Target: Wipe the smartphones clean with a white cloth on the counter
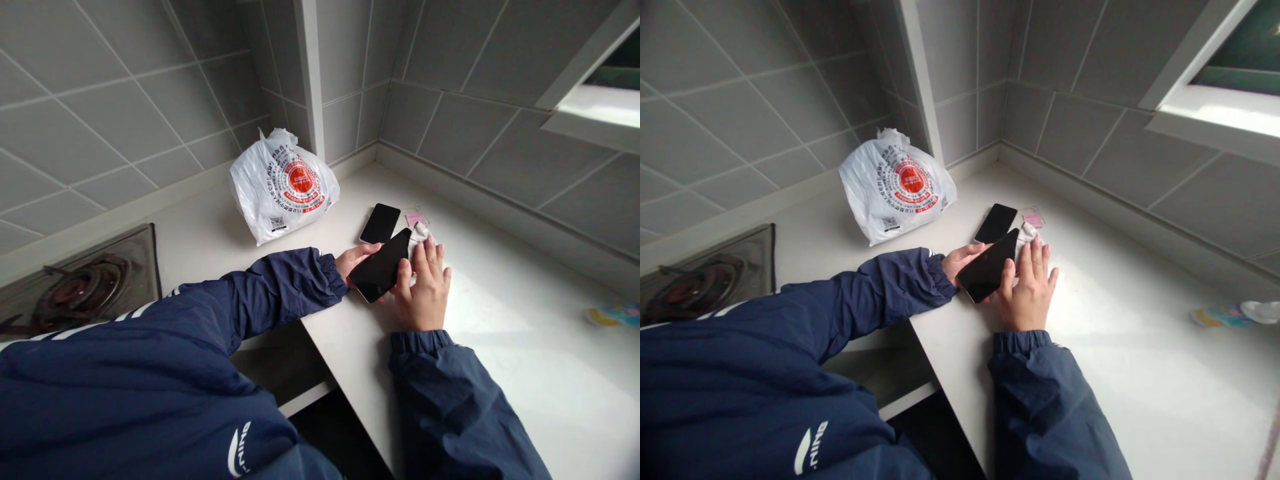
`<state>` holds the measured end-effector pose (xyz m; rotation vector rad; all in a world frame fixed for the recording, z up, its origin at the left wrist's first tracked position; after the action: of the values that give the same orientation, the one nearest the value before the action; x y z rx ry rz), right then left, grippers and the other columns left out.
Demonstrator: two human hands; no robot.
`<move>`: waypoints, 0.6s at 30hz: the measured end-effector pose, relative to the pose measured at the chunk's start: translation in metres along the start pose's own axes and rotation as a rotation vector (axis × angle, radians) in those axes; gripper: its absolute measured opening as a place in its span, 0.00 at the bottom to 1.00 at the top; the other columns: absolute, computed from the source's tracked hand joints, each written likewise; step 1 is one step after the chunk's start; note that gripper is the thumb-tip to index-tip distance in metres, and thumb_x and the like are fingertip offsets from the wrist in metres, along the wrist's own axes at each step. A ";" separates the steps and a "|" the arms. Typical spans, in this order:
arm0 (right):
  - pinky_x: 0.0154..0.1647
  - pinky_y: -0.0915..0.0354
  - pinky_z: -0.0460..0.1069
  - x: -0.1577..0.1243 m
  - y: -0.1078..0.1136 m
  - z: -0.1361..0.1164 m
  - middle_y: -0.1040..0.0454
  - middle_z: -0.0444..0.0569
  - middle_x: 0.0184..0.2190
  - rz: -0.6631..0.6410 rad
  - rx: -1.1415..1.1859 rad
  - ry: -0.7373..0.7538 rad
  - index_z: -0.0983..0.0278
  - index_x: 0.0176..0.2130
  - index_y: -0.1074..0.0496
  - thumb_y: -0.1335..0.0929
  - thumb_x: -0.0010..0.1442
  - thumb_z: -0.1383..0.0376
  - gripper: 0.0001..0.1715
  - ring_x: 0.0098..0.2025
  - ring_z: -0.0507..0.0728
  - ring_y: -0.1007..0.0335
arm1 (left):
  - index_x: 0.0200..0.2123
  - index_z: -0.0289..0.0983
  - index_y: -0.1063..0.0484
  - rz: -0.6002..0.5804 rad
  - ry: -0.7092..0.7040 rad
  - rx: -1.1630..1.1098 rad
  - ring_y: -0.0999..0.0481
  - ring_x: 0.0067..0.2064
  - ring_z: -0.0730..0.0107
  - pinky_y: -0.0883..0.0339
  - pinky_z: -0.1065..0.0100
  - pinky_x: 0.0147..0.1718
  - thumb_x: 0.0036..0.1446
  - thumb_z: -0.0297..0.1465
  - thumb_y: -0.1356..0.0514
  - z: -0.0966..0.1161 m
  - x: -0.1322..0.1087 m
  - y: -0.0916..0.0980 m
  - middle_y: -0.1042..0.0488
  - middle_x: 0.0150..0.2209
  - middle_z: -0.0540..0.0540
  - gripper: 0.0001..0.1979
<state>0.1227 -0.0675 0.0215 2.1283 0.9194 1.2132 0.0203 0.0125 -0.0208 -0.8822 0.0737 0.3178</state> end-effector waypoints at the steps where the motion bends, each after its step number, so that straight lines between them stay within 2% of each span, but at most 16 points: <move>1: 0.66 0.47 0.74 0.001 0.001 0.001 0.42 0.60 0.70 -0.007 0.001 -0.008 0.62 0.69 0.40 0.41 0.71 0.58 0.31 0.73 0.69 0.50 | 0.62 0.39 0.37 -0.002 0.008 0.025 0.18 0.38 0.55 0.25 0.52 0.38 0.64 0.45 0.49 -0.001 0.000 -0.002 0.22 0.44 0.38 0.28; 6: 0.65 0.44 0.75 0.009 0.003 0.009 0.36 0.63 0.67 -0.055 0.032 -0.036 0.66 0.67 0.37 0.40 0.70 0.56 0.31 0.72 0.72 0.47 | 0.60 0.45 0.39 0.017 -0.078 0.199 0.19 0.37 0.53 0.25 0.51 0.31 0.62 0.41 0.44 0.000 -0.005 -0.014 0.24 0.44 0.42 0.24; 10: 0.65 0.41 0.72 0.012 0.004 0.013 0.33 0.62 0.65 -0.059 0.107 -0.034 0.66 0.65 0.34 0.38 0.69 0.55 0.31 0.70 0.71 0.43 | 0.59 0.44 0.39 0.048 -0.077 0.263 0.19 0.37 0.55 0.26 0.53 0.32 0.62 0.39 0.45 0.000 -0.010 -0.020 0.25 0.43 0.44 0.22; 13: 0.66 0.41 0.70 0.013 0.006 0.010 0.32 0.63 0.64 -0.045 0.123 0.001 0.66 0.64 0.34 0.38 0.68 0.55 0.31 0.71 0.70 0.43 | 0.62 0.44 0.41 0.042 -0.060 0.293 0.19 0.37 0.56 0.26 0.56 0.34 0.61 0.39 0.43 0.000 -0.014 -0.023 0.24 0.42 0.43 0.27; 18: 0.65 0.46 0.76 0.013 0.006 0.000 0.36 0.62 0.67 -0.085 0.059 0.021 0.63 0.68 0.39 0.38 0.68 0.57 0.32 0.73 0.71 0.49 | 0.65 0.43 0.42 0.023 -0.110 0.313 0.20 0.36 0.61 0.26 0.62 0.35 0.58 0.43 0.37 -0.001 -0.013 -0.022 0.23 0.40 0.42 0.34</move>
<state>0.1291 -0.0615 0.0326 2.1024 1.0561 1.1822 0.0149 -0.0044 -0.0031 -0.5532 0.0305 0.3643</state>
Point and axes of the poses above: each hand's wrist, its own x-axis towards the middle knuckle, its own y-axis out of the back of the hand, z = x × y, the point moved 6 cm from there along x, towards the middle knuckle
